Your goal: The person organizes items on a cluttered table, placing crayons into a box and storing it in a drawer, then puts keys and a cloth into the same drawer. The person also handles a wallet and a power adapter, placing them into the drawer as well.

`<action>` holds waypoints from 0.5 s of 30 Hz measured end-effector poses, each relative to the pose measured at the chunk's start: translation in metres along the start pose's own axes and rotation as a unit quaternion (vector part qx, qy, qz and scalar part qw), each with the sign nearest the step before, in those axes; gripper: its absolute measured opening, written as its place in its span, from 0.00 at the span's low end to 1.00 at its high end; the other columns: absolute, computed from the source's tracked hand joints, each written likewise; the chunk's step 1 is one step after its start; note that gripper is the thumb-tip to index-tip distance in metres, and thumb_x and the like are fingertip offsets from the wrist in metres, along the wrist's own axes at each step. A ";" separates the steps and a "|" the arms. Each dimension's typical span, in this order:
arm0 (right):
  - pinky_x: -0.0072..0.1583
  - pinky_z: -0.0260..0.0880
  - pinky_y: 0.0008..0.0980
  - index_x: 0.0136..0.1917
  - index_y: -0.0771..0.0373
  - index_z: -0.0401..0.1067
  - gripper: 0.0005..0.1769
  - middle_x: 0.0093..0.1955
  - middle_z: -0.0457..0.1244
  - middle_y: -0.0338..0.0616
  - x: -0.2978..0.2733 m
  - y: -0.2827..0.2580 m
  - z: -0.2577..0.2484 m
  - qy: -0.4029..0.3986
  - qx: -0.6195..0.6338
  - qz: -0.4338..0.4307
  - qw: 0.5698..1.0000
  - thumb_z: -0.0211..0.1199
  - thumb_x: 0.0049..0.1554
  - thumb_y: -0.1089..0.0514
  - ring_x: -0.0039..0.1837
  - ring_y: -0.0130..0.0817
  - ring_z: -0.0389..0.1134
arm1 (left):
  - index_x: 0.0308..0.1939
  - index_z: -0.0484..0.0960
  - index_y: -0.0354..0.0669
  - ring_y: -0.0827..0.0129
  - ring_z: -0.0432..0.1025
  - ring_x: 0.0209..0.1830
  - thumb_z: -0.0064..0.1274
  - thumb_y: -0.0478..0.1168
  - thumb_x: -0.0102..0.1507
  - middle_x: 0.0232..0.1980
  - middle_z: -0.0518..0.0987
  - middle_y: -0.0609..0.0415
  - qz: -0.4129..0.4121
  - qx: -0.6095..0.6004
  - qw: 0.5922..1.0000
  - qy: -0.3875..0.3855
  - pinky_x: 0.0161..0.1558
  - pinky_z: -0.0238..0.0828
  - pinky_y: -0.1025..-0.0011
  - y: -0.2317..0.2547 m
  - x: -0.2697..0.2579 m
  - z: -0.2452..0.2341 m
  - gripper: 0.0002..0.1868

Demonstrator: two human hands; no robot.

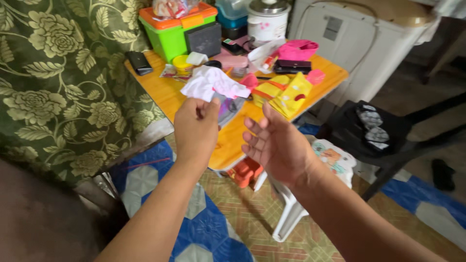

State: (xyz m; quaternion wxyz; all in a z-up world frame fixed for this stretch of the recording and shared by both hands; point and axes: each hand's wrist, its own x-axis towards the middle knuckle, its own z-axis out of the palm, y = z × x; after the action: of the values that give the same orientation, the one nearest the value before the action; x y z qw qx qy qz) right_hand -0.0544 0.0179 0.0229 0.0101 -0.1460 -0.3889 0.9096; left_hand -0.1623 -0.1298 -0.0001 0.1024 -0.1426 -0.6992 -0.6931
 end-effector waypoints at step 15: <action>0.46 0.69 0.36 0.40 0.55 0.68 0.16 0.39 0.64 0.36 0.249 -0.036 -0.067 0.185 0.026 -0.026 0.982 0.56 0.64 0.45 0.40 0.31 0.65 | 0.52 0.77 0.39 0.54 0.76 0.44 0.62 0.42 0.52 0.44 0.80 0.43 -0.083 0.229 0.960 -0.136 0.47 0.73 0.61 -0.192 0.210 0.042 0.26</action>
State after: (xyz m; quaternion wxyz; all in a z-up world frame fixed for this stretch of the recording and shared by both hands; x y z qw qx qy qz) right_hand -0.2779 0.1234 -0.0599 0.1090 -0.3013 -0.3603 0.8761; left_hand -0.4222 -0.0754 -0.1102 -0.0215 -0.1499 -0.8557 -0.4948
